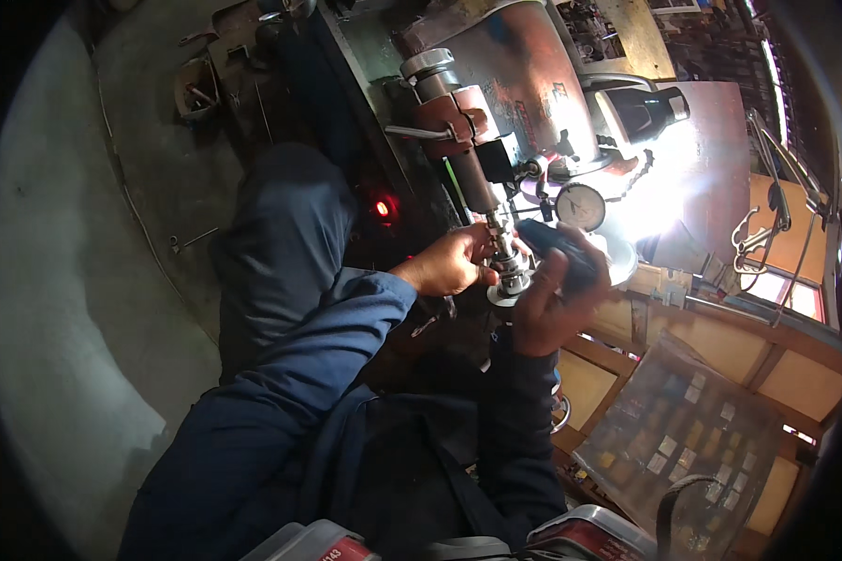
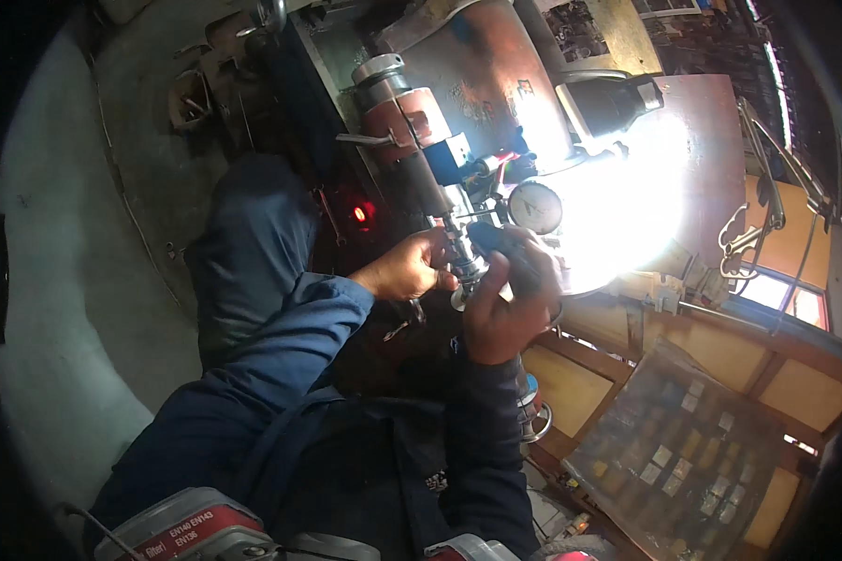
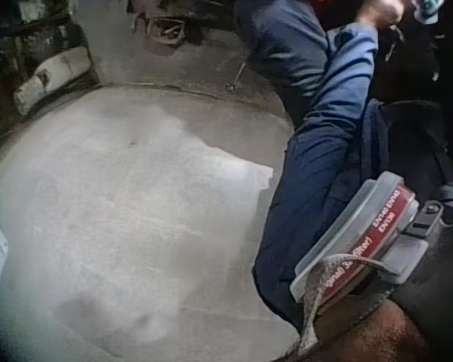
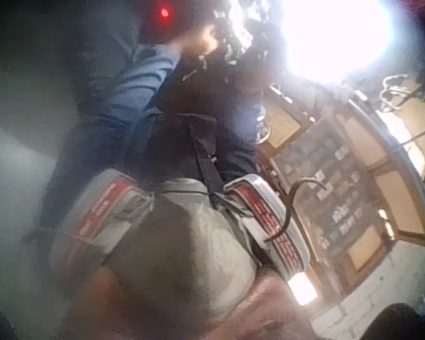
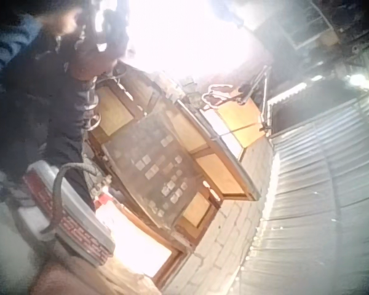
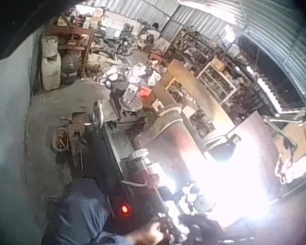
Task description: The person operates a specialized valve grinding machine to resurface an engine valve by turning various adjustment knobs and bringing the rotating valve into contact with a grinding wheel. They use a small applicator to apply lubricant or clean the surface during the task.
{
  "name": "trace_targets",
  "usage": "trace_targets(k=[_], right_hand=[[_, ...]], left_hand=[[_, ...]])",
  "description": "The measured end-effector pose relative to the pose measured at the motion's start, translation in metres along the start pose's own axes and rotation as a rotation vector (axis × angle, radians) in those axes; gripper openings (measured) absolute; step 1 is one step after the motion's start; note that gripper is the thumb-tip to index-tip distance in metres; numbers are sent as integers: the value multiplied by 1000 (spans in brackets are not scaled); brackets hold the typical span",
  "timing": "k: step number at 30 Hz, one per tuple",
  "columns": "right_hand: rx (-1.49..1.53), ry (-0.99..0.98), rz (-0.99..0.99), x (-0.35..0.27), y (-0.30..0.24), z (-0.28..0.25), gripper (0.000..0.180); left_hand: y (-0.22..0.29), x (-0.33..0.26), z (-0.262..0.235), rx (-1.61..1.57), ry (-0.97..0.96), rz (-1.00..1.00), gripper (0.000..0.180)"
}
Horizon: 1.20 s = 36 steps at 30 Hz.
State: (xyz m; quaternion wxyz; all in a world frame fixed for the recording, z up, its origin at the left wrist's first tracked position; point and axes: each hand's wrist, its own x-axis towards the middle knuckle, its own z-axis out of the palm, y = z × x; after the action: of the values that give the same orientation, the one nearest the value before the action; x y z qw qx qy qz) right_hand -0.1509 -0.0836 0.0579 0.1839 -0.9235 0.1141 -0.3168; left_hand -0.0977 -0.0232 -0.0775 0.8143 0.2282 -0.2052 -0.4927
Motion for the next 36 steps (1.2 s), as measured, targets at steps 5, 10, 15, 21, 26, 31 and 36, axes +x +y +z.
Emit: trace_targets(k=[5,10,15,21,26,31,36], right_hand=[[210,234,-138,8,-7,1,33],[-105,-148,25,-1,-6,-12,33],[212,564,67,-6,-48,-73,34],[58,453,708,-94,13,-212,14],[-277,-10,921,-260,116,-321,17],[-59,-113,1190,-293,109,-301,24],[208,-134,1291,-323,125,-306,23]], left_hand=[[15,-4,6,-19,-36,55,55],[8,-3,-2,38,18,-120,60],[3,2,2,-57,-53,46,62],[21,-6,15,160,91,24,52],[16,-7,25,256,213,41,46],[26,-11,42,317,391,57,36],[36,-13,58,478,525,29,34]])
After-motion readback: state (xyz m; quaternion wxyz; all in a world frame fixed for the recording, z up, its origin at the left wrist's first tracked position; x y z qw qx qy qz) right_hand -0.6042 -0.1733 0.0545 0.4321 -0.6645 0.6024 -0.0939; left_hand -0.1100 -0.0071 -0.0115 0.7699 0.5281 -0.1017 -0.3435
